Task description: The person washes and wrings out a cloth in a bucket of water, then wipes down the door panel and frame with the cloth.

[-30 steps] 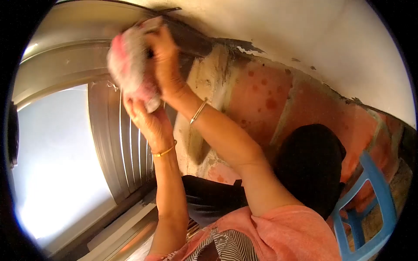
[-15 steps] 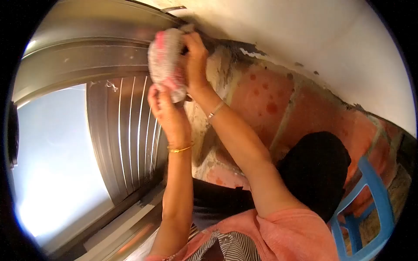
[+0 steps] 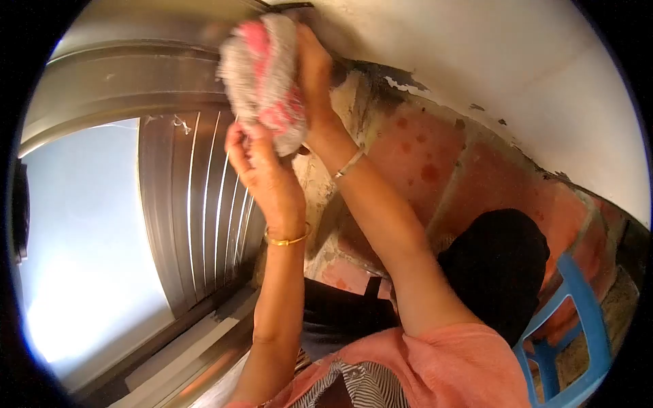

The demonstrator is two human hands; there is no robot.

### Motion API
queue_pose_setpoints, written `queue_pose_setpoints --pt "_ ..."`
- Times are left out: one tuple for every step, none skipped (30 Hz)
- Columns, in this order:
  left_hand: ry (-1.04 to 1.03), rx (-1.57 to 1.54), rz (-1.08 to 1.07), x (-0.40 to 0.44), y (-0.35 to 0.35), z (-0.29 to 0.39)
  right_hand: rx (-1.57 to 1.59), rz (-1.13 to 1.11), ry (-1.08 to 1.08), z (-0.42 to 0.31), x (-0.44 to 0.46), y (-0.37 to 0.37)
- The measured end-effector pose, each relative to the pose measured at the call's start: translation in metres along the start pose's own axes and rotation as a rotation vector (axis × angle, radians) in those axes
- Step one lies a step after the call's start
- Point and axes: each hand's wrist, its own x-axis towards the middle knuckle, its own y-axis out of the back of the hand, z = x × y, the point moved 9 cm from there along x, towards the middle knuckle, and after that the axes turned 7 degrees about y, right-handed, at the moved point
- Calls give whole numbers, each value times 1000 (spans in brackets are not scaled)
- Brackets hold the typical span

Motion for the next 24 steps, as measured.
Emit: queue_pose_setpoints --pt "-30 -1 1 -5 -5 17 -451 -24 248 -27 13 -15" --pt "-75 -13 2 -5 -8 30 -637 -8 374 -37 19 -25" --pt "-24 -3 -14 -2 -9 23 -693 34 414 -37 24 -25" --pt "-52 75 34 5 -5 8 -690 43 326 -30 23 -17" --pt "27 65 -9 10 -6 -15 -531 101 101 -13 13 4" --pt "110 56 -53 11 -8 -37 -332 226 -148 9 -3 27" --pt "151 53 -54 13 -12 -52 -304 309 -279 22 -16 45" --pt "195 56 -54 14 -13 -66 -439 418 -386 28 -32 66" --pt "300 35 -46 8 -17 -68 -429 359 -350 40 -48 85" --pt "354 -2 -64 4 -20 -66 -290 342 -363 47 -54 87" --pt "329 -6 -55 0 -16 -59 -154 328 -381 52 -61 87" --pt "291 -12 -53 -1 -12 -49 125 346 -433 53 -51 63" --pt "192 67 -12 -1 -1 -31 403 363 -487 54 -43 34" --pt "99 149 31 -4 10 -15 123 260 -160 28 -23 12" --pt "24 69 80 -12 12 14 -58 143 -43 11 -13 -12" --pt "-167 211 161 -10 27 37 -247 49 93 -5 -5 -37" --pt "-68 88 158 -12 28 46 -415 -17 238 -22 0 -62" --pt "29 -38 155 -16 26 53 -605 -36 211 -19 1 -72" --pt "-9 81 84 -10 29 46 -563 -9 137 -7 -7 -57" --pt "-47 235 149 -6 30 33 -531 43 96 -3 -22 -38" --pt "49 217 110 -7 34 3 -497 97 58 2 -37 -18" --pt "143 196 64 -7 36 -26 -504 204 -100 40 -72 23" --pt "164 284 49 -7 36 -44 -284 324 -280 69 -95 49" --pt "195 386 32 -11 37 -56 -60 485 -437 96 -120 72"
